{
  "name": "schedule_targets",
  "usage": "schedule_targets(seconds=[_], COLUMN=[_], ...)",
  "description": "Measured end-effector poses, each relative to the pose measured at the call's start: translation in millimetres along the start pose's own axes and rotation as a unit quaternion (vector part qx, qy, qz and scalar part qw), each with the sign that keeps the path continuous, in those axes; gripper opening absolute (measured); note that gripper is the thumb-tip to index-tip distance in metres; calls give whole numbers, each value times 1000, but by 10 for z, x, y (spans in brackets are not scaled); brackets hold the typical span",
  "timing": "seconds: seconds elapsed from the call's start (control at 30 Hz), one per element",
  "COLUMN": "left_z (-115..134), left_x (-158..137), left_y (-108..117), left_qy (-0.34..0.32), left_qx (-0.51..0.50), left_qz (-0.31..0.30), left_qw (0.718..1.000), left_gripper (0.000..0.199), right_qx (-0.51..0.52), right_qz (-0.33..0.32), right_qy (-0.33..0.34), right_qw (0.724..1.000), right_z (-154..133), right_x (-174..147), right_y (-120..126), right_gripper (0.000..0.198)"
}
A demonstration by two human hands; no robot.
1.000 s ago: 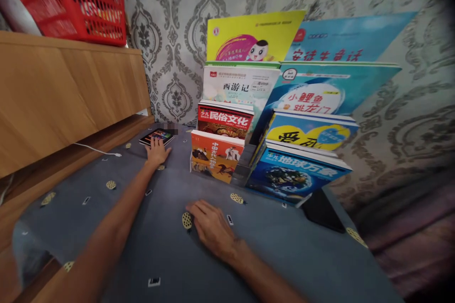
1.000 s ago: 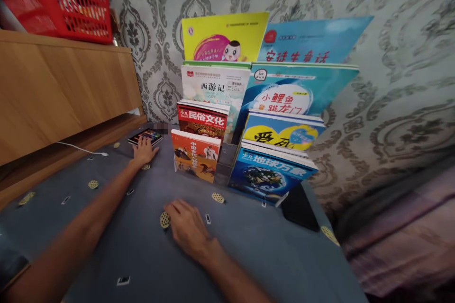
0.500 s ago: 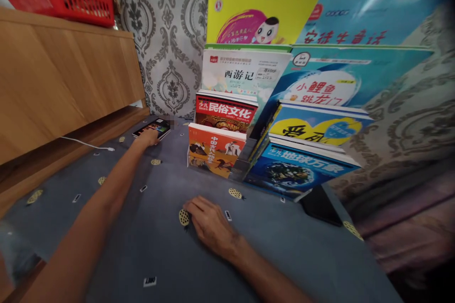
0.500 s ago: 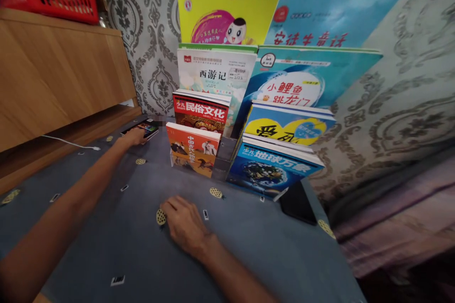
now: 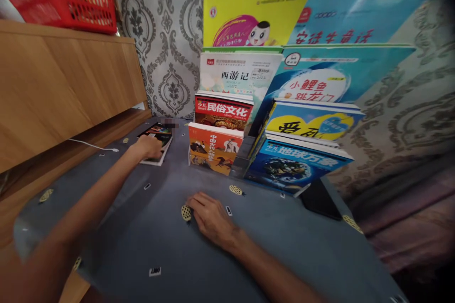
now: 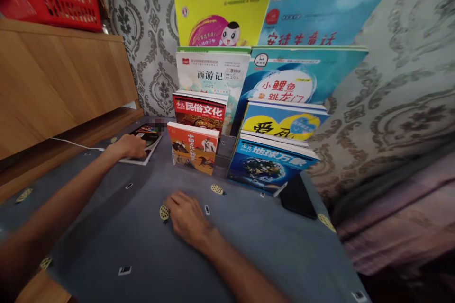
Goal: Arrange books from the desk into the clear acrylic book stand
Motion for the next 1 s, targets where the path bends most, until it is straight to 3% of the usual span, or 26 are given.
schedule_targets(seconds=[0.13, 0.23, 0.33, 0.47, 0.57, 0.73, 0.8, 0.9, 1.0], left_z=[56, -40, -80, -11, 132, 698, 1043, 1659, 2185], left_x=[-138, -196, -295, -452, -550, -803, -1001, -1412, -1708], left_y=[-17, -26, -199, -464, -539, -618, -674, -667, -670], left_qy=[-22, 34, 77, 86, 57, -45, -96, -216, -278], left_qx=[-29, -29, -34, -47, -55, -70, -77, -124, -159], left_qz=[-59, -16, 28, 76, 103, 114, 117, 163, 158], left_qw=[998, 999, 996, 992, 992, 990, 985, 955, 934], left_gripper=[38, 39, 42, 46, 46, 44, 45, 45, 47], right_qx=[6, 7, 11, 20, 39, 126, 151, 156, 141], right_qz=[-4, 1, 16, 30, 69, 188, 210, 221, 232], right_qy=[-2, 1, 9, 9, 1, -62, -85, -99, -110], right_qw=[1000, 1000, 1000, 999, 997, 972, 962, 958, 956], right_z=[-1, -12, -19, 0, 24, 191, 255, 302, 356], right_x=[7, 6, 1, 4, 1, -119, -212, -399, -636], right_y=[2, 16, 32, 28, 85, 311, 376, 463, 558], right_gripper=[27, 27, 27, 29, 32, 34, 33, 35, 35])
Point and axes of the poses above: each hand's wrist, its own x-axis towards the middle knuckle, its own y-axis out of the back of the hand, z = x × y, the point moved 9 cm from there along x, towards the middle knuckle, and after that the axes turned 4 degrees about -z, right-handed, at the moved point
